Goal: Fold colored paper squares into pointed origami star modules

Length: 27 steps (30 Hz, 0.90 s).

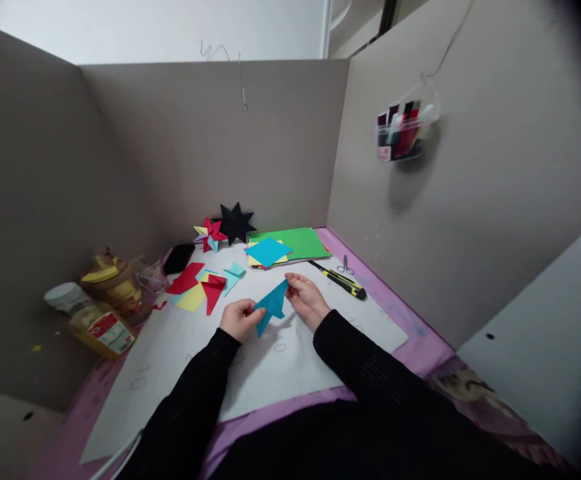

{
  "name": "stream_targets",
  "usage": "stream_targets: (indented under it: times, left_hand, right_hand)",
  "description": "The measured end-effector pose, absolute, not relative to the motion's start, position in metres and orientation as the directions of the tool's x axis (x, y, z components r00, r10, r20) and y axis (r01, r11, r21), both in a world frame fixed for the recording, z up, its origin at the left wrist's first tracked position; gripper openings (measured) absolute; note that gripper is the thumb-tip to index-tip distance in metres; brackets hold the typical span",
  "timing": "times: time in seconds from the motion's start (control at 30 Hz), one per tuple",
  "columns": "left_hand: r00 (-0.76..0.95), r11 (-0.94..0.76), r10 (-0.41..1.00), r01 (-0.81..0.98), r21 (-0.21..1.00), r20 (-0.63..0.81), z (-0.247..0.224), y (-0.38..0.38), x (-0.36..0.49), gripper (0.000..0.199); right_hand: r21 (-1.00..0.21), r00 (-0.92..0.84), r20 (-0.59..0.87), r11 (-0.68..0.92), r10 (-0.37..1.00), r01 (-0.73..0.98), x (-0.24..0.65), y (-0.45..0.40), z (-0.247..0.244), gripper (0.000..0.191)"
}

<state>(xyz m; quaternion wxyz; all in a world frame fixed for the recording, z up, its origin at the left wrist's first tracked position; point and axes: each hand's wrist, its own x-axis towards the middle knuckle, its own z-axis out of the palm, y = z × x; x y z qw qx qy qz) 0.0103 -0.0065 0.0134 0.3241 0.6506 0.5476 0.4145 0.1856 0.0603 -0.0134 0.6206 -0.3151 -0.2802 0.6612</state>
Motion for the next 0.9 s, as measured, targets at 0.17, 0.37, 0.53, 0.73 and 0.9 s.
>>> stream_targets:
  times: [0.17, 0.37, 0.53, 0.73, 0.9]
  left_hand:
    - [0.070, -0.197, 0.980, 0.489, 0.850, 0.188, 0.013, -0.007, 0.008, 0.030]
    - [0.122, -0.334, 0.934, 0.636, 0.695, 0.337, 0.006, -0.004, 0.003, 0.023]
    - [0.296, -0.511, 0.749, 0.828, 0.231, 0.592, 0.001, -0.002, 0.002, 0.018]
    - [0.285, -0.586, 0.675, 0.768, 0.260, 0.681, 0.003, 0.003, -0.008, 0.019]
    - [0.011, -0.440, 0.768, 0.735, 0.515, 0.640, 0.011, 0.008, -0.030, 0.023]
  right_hand:
    - [-0.779, 0.057, -0.023, 0.018, 0.998, -0.627, 0.198, 0.066, -0.008, 0.027]
    - [-0.737, -0.084, 0.630, 0.628, 0.772, 0.249, 0.202, 0.044, 0.006, 0.039]
    - [-0.245, -0.464, 0.707, 0.800, 0.534, 0.547, 0.188, 0.025, 0.004, 0.017]
    - [-0.575, -0.259, 0.697, 0.737, 0.669, 0.356, 0.184, 0.027, 0.000, 0.012]
    - [-0.883, -0.089, 0.448, 0.456, 0.890, 0.112, 0.191, 0.038, 0.000, 0.016]
